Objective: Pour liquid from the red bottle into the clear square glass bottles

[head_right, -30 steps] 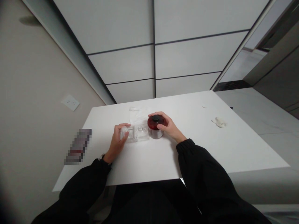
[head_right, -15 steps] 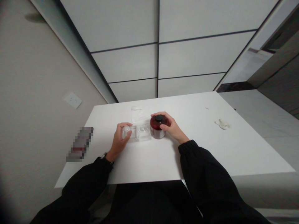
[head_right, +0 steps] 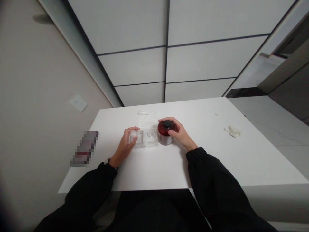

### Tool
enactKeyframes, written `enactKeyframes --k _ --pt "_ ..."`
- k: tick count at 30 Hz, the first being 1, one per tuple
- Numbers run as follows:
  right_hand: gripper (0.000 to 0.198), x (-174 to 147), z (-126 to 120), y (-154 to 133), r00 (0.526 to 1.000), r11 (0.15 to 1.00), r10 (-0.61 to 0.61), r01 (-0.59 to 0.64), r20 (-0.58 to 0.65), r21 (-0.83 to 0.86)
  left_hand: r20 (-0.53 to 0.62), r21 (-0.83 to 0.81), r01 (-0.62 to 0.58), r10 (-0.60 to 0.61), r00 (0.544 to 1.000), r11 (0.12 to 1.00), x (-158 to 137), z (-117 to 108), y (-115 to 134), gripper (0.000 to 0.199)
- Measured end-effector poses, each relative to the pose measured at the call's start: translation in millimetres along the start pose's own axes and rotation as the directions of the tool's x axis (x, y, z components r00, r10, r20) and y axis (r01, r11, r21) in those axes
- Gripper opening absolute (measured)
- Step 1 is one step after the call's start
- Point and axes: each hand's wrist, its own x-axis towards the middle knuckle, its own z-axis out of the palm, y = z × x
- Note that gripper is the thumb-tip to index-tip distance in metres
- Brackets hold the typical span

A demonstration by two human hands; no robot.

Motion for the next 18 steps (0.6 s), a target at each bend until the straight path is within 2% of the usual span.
enactKeyframes --k 3,4,5,7,10,15,18 --pt "0.067 1.4 0.1 -1.9 1.000 1.000 -0.003 0.003 0.005 0.001 0.022 -0.005 -0.039 0.039 0.999 0.999 -0.1 -22.1 -4.5 0.102" --pt "0.067 1.9 0.3 -2.7 1.000 1.000 -0.004 0.004 0.007 0.001 0.016 0.000 -0.043 0.043 0.999 0.999 1.9 -32.9 -6.1 0.109" --pt "0.066 2.5 0.4 -3.6 1.000 1.000 -0.006 0.006 0.010 0.002 0.003 0.008 -0.039 0.039 0.999 0.999 5.7 -44.2 -7.7 0.106" --pt "0.066 3.4 0.6 -5.0 1.000 1.000 -0.010 0.010 0.016 0.005 -0.038 0.040 -0.007 0.008 0.999 0.999 20.0 -64.1 -11.0 0.083" --pt "0.065 3.6 0.8 -6.1 1.000 1.000 -0.016 0.016 0.020 0.009 -0.017 0.120 0.040 -0.039 0.999 0.992 55.8 -73.6 -18.7 0.053" --pt "0.063 2.7 0.7 -7.0 0.999 1.000 -0.016 0.015 0.028 0.005 0.169 0.264 0.007 -0.053 0.984 0.964 120.3 -40.4 -44.9 0.040" --pt "0.064 3.1 0.6 -7.2 0.999 1.000 -0.014 0.014 0.031 -0.001 0.238 0.346 -0.012 -0.075 0.968 0.938 142.8 -19.6 -61.1 0.038"
